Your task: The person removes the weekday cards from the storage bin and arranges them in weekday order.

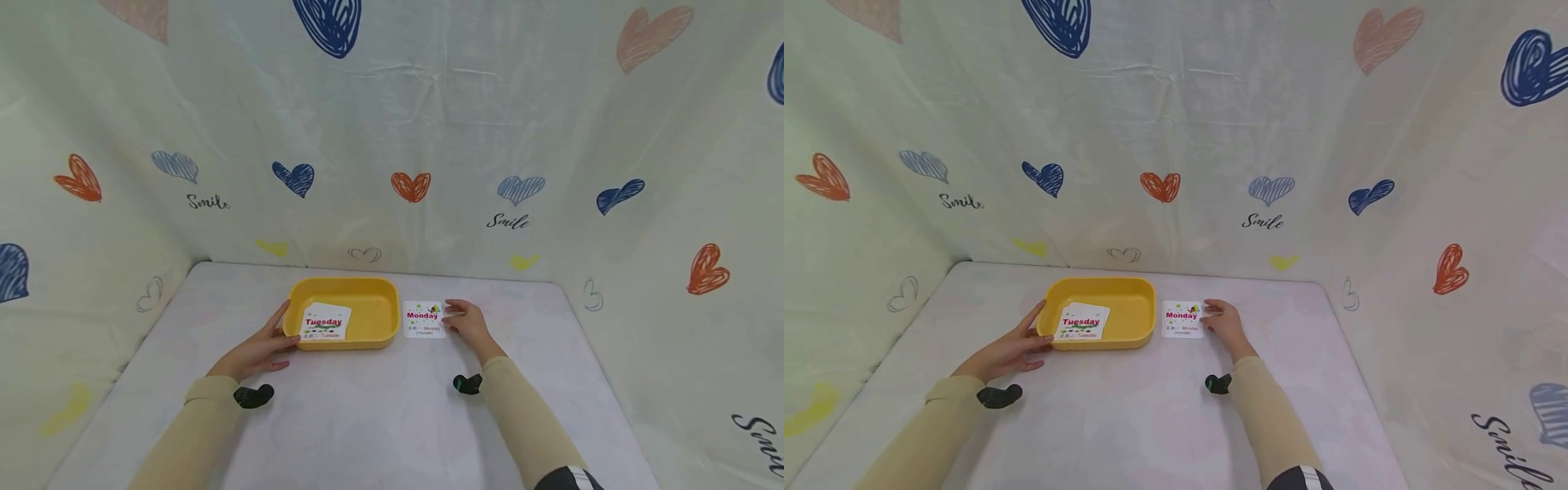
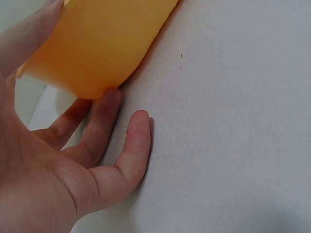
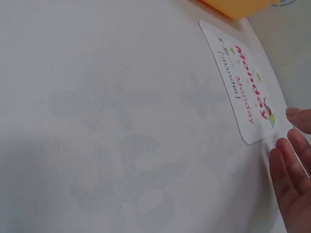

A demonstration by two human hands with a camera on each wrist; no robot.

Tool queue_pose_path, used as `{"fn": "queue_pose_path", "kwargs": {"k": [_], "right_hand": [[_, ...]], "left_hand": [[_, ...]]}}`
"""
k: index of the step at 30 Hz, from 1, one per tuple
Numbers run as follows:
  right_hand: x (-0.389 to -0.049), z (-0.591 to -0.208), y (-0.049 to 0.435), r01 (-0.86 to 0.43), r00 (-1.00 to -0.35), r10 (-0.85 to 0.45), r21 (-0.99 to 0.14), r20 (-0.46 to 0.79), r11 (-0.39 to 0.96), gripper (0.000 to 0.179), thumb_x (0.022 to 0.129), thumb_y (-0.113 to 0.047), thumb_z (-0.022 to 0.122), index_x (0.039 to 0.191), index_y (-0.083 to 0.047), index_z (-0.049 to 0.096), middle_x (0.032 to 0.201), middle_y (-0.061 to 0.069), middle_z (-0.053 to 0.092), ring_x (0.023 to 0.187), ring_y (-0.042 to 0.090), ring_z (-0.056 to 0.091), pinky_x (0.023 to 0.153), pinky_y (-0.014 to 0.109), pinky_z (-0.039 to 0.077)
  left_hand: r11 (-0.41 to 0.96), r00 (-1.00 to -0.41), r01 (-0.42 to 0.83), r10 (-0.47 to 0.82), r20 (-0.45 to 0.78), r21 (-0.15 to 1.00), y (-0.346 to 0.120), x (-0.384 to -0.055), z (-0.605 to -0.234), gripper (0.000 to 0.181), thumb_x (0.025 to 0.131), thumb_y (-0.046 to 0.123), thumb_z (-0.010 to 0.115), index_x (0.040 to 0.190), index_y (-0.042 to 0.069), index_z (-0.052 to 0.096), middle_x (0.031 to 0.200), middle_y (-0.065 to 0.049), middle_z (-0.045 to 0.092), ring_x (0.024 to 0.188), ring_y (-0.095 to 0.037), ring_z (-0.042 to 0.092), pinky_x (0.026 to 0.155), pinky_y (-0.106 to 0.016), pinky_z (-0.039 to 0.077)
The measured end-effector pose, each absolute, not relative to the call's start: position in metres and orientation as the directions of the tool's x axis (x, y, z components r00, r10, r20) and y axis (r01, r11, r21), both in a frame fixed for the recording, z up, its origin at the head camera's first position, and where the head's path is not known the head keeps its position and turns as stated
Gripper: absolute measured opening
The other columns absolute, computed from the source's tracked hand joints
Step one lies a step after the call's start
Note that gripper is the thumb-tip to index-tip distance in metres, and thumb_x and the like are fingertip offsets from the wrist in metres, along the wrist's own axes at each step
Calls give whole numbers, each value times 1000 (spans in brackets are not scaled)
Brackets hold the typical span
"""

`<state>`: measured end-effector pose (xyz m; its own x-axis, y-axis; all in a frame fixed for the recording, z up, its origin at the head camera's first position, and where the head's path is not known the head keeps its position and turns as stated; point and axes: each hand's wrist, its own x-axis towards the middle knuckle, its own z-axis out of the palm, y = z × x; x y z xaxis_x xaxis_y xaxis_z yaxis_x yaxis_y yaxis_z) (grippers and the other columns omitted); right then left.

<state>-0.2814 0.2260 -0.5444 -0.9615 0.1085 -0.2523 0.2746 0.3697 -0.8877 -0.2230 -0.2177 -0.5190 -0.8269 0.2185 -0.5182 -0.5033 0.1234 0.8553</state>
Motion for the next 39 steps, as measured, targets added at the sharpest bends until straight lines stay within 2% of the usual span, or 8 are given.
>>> {"fn": "queue_pose_path", "kwargs": {"k": [7, 14, 20, 24, 29, 33, 36, 39], "right_hand": [[-277, -522, 209, 159, -987, 44, -918, -153, 364, 48, 85, -1, 72, 132, -2, 59, 115, 17, 64, 97, 27, 62, 76, 29, 54], [-269, -501, 181, 106, -994, 10, -940, -109, 324, 45, 85, -3, 73, 128, -7, 63, 111, 11, 66, 88, 21, 61, 76, 25, 53], [-263, -488, 153, 41, -995, -72, -961, -63, 273, 43, 85, -2, 73, 127, -6, 63, 110, 14, 66, 86, 21, 62, 79, 28, 55], [-260, -484, 134, 23, -992, -115, -971, -52, 239, 43, 85, 0, 72, 127, -3, 62, 107, 11, 66, 86, 21, 63, 80, 29, 56], [-257, -480, 113, 14, -979, -200, -988, -46, 156, 45, 86, 6, 68, 129, 5, 57, 110, 20, 64, 87, 18, 64, 82, 30, 56], [-257, -482, 97, 35, -972, -223, -986, -71, 161, 45, 86, 4, 69, 129, 3, 58, 108, 15, 64, 88, 18, 64, 82, 29, 55], [-258, -488, 86, 39, -971, -226, -980, -83, 194, 43, 86, 1, 72, 127, -1, 61, 104, 7, 66, 87, 20, 62, 82, 27, 55], [-256, -492, 76, 39, -963, -255, -980, -90, 197, 42, 85, 0, 73, 126, -3, 63, 106, 9, 66, 86, 19, 61, 80, 26, 55]], "left_hand": [[141, -828, -500, 211, -520, 854, -216, -223, -518, 93, 97, 20, 62, 152, 49, -7, 151, -25, 16, 127, -44, 42, 88, -51, 51], [146, -830, -494, 215, -515, 857, -217, -223, -519, 94, 97, 21, 63, 152, 48, -8, 150, -25, 16, 125, -44, 43, 86, -51, 52], [137, -829, -497, 218, -516, 857, -218, -222, -517, 92, 97, 19, 62, 152, 49, -6, 149, -25, 17, 125, -43, 44, 87, -51, 51], [140, -829, -493, 224, -512, 859, -218, -222, -518, 92, 97, 20, 62, 152, 49, -6, 150, -24, 16, 125, -43, 43, 88, -51, 51], [149, -827, -498, 217, -519, 855, -219, -224, -518, 93, 97, 20, 62, 152, 48, -8, 151, -25, 15, 125, -42, 43, 87, -51, 52], [159, -824, -502, 208, -526, 850, -218, -225, -518, 93, 98, 19, 61, 151, 48, -10, 151, -25, 14, 126, -42, 42, 87, -52, 52], [165, -822, -503, 210, -529, 848, -217, -225, -517, 94, 98, 19, 61, 151, 47, -10, 151, -25, 14, 127, -43, 41, 88, -53, 51], [167, -820, -501, 223, -527, 849, -218, -224, -517, 93, 98, 20, 61, 151, 48, -11, 152, -25, 14, 128, -43, 40, 89, -53, 50]]}}
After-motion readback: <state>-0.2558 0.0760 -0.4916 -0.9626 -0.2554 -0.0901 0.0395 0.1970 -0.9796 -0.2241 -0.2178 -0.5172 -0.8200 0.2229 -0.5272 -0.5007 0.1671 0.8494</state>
